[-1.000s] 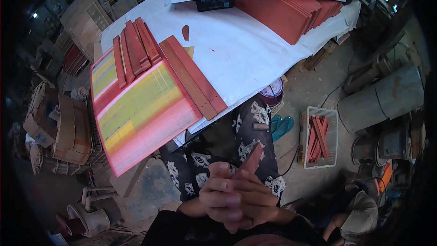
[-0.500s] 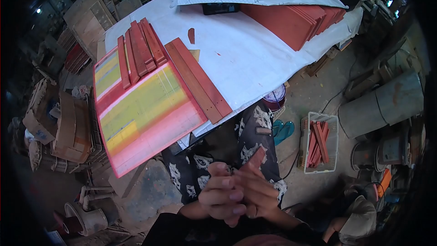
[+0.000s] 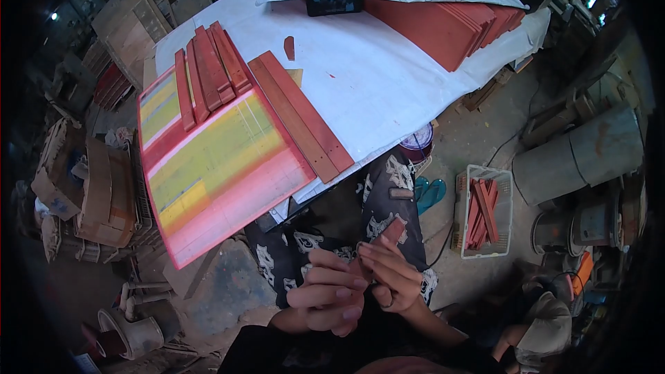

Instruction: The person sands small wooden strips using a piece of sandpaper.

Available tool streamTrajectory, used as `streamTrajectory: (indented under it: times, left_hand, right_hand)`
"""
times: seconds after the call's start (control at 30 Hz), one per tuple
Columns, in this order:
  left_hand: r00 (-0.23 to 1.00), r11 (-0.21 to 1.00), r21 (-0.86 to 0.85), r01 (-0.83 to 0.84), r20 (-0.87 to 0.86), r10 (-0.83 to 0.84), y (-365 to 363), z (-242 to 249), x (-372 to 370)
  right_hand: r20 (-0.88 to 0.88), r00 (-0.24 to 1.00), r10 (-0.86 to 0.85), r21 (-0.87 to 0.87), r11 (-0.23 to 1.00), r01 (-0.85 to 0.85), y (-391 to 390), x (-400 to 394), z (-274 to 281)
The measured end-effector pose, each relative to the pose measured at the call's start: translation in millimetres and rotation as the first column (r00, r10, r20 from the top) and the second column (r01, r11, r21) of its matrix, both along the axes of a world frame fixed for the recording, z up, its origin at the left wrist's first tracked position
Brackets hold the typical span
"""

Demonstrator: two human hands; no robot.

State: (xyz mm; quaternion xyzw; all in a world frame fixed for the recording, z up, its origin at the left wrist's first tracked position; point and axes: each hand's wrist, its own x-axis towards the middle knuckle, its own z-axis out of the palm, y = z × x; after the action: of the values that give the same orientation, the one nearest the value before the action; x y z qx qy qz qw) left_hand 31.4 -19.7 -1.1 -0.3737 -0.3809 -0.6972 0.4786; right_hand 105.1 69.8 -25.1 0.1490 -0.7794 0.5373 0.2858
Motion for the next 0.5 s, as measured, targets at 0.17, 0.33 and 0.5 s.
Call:
streamTrajectory:
  times: [0.17, 0.33, 0.5]
  left_hand:
    - [0.992, 0.978, -0.169, 0.127, 0.033, -0.123, -16, 6, -2]
    - [0.993, 0.982, -0.149, 0.115, 0.047, -0.109, -18, 1, -4]
    - [0.987, 0.981, -0.141, 0.132, 0.107, -0.117, -21, -3, -3]
  right_hand:
    - [0.091, 0.991, -0.096, 0.009, 0.995, 0.095, 9, 3, -33]
    - [0.155, 0.975, -0.157, 0.068, 0.987, 0.148, 18, 9, -61]
    - [0.202, 0.964, -0.175, 0.099, 0.982, 0.158, 25, 10, -78]
